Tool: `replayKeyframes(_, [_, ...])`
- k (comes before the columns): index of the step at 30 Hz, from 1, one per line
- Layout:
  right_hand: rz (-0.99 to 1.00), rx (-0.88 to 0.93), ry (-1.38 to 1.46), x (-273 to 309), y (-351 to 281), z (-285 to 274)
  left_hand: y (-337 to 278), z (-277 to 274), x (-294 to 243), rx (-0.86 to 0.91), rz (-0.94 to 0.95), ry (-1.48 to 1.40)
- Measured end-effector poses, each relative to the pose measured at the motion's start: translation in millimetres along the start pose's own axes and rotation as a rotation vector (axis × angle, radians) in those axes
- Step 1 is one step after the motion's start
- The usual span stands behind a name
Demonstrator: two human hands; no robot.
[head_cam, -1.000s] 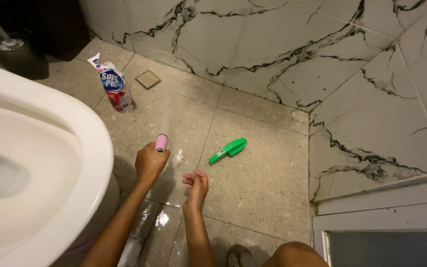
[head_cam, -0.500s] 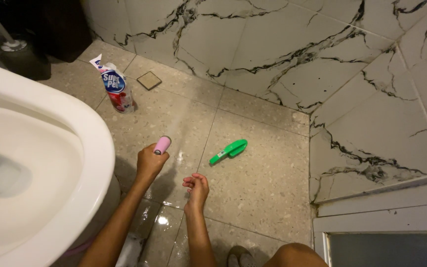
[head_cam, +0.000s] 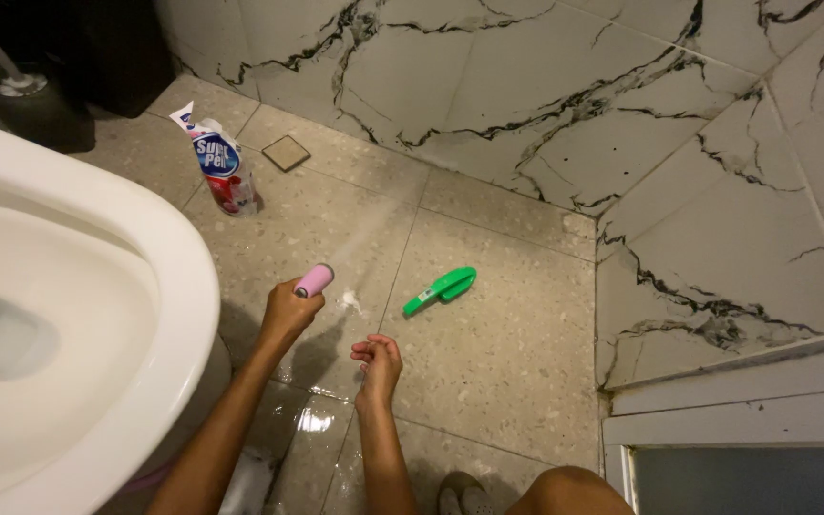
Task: The person rinses the bathroom floor with a handheld bidet sprayer, then washes their hands. They pick up a sponge and a green scrub brush, move them to the corner, and then pick up a cleaning product bottle before standing up.
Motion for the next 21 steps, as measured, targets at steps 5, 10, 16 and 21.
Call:
replayKeyframes(5, [-0.003,-0.003,-0.015,4.3,-6.1,2.0,0.0,0.9,6.1,0.008,-0.003,-0.060])
replayKeyframes(10, [-0.001,-0.003,-0.027,7.8,-10.8,4.4,-2.1,1.9,5.1,0.048,-0.026,-0.107])
replayKeyframes(16, [-0.001,0.003,-0.039,7.8,-12.3,5.4,-5.6,5.8,2.7,0.136,-0.040,-0.258])
replayKeyframes(21, [0.005,0.000,-0.044,6.1,-13.9,5.6,-8.4,9.0,1.6,0.195,-0.072,-0.345])
Point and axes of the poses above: each hand's wrist, its own y-axis towards the middle knuckle, its own z-axis out of the palm, x = y × z, the point moved 5 cm from there along y, towards the middle knuckle, and after that the axes turned 13 degrees about z, right-handed, at the moved point
